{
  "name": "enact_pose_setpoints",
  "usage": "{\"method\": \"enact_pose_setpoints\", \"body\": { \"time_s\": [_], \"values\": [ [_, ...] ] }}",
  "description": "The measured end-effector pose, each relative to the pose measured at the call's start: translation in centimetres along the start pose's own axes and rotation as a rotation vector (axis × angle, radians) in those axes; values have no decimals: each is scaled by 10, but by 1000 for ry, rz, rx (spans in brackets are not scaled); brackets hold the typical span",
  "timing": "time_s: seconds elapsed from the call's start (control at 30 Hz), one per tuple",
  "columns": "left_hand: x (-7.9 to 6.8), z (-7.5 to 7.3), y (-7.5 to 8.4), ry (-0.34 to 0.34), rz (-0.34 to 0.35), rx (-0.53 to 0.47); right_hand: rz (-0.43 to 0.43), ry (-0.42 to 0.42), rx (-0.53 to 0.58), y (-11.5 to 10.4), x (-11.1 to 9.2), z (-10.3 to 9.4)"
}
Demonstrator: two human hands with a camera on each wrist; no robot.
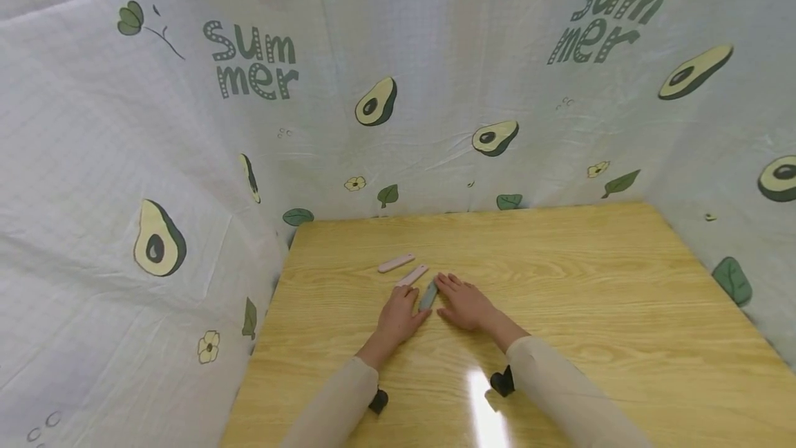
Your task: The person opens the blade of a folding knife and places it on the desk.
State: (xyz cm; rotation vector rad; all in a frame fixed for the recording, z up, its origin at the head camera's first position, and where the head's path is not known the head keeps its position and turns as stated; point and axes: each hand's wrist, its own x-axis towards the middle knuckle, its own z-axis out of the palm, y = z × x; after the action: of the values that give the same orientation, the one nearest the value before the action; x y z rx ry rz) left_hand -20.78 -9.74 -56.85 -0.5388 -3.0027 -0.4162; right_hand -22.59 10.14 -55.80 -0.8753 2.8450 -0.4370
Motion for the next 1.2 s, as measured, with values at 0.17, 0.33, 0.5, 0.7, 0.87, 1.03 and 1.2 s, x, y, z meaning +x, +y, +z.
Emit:
{"method": "enact_pose_setpoints", "body": {
  "time_s": [0.17, 0.33, 0.5, 0.7, 0.87, 1.03, 1.2],
  "values": [
    [1, 2, -3, 15, 44, 12, 0, 8, -17, 2, -4, 2],
    [0, 0, -6, 37, 61, -47, -5, 28, 23, 6, -7, 3],
    [1, -4, -8, 69, 30, -202, 3, 83, 134, 5, -9, 0],
    [3, -3, -13, 11, -4, -322, 13, 113, 132, 5, -11, -1],
    [5, -1, -18, -30, -34, -403, 15, 121, 138, 7, -10, 3],
    [4, -2, -20, -79, -48, -435, 19, 167, 187, 12, -7, 6],
    [4, -3, -19, -113, -59, -454, 9, 196, 261, 15, -5, 8]
  ]
}}
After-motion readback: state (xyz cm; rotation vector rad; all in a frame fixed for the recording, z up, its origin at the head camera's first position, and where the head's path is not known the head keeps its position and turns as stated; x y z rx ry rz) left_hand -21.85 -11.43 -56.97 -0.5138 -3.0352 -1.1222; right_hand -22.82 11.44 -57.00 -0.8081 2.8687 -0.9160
